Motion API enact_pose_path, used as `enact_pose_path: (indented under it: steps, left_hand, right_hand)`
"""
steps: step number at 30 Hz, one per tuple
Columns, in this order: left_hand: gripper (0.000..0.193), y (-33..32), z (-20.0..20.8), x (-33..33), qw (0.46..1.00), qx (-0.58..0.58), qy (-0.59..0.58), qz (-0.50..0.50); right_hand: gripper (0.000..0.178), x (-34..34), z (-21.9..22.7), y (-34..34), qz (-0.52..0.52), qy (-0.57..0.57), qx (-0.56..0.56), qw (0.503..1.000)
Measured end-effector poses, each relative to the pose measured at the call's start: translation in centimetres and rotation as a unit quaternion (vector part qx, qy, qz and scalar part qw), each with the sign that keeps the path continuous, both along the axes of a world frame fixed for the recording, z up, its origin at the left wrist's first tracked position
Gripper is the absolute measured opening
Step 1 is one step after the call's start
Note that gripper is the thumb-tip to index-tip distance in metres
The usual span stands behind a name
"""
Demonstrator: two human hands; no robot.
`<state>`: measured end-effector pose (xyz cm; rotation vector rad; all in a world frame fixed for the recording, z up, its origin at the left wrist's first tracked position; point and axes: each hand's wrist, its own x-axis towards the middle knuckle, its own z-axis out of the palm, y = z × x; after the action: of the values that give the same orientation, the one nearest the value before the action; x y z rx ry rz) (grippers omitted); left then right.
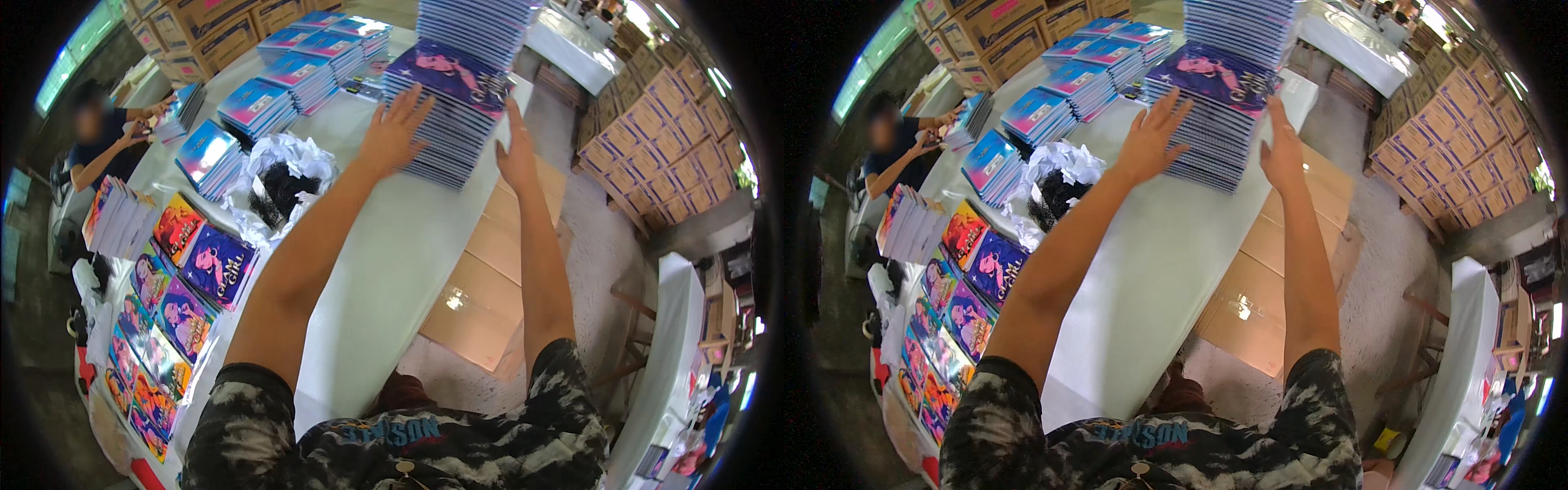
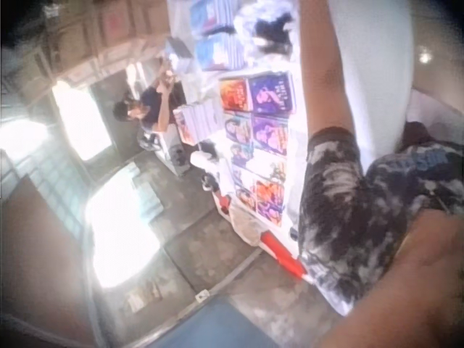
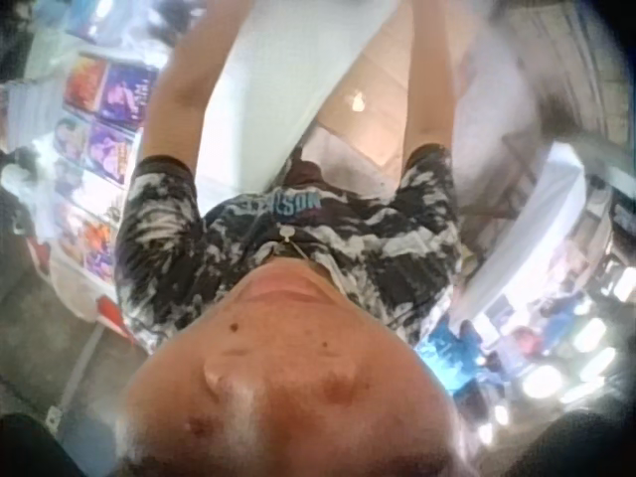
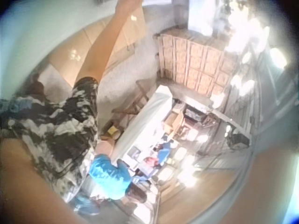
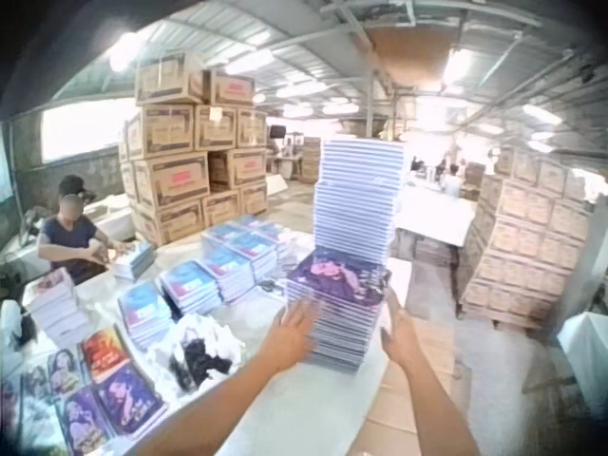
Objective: The person repeatedly picks up stacks of spiral-bound notebooks, places them into clear plastic bags, and seals the bags using a handheld tape dispenser. The packaged notebooks are set aside on the table.
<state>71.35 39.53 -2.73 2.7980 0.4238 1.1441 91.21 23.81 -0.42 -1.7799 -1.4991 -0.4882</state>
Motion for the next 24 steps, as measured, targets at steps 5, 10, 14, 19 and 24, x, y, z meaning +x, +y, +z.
enact_pose_path:
  steps: [5,10,14,19,24]
  left_hand:
    - [0.074,-4.6,-5.9,-9.6,0.989,-0.120,0.039,0.081]
    - [0.078,-4.1,-10.7,-24.8,0.897,-0.168,0.050,0.406]
    - [0.063,-6.3,-16.8,-33.9,0.777,-0.195,0.201,0.564]
    - [0.025,-12.9,-9.8,-32.8,0.837,-0.279,0.064,0.466]
    - [0.045,-20.0,-4.2,-33.0,0.724,-0.594,-0.318,0.146]
  right_hand:
    - [0.061,-2.7,-7.4,-4.1,-0.030,0.107,0.071,0.991]
    - [0.044,-13.5,-16.6,-10.3,0.051,0.189,-0.108,0.975]
    - [0.045,-23.1,-16.8,-8.1,0.236,0.243,-0.173,0.925]
    - [0.050,-30.6,-12.8,-3.4,0.274,0.544,-0.285,0.740]
    - [0.052,-32.3,-12.0,-3.4,0.297,0.910,-0.244,0.155]
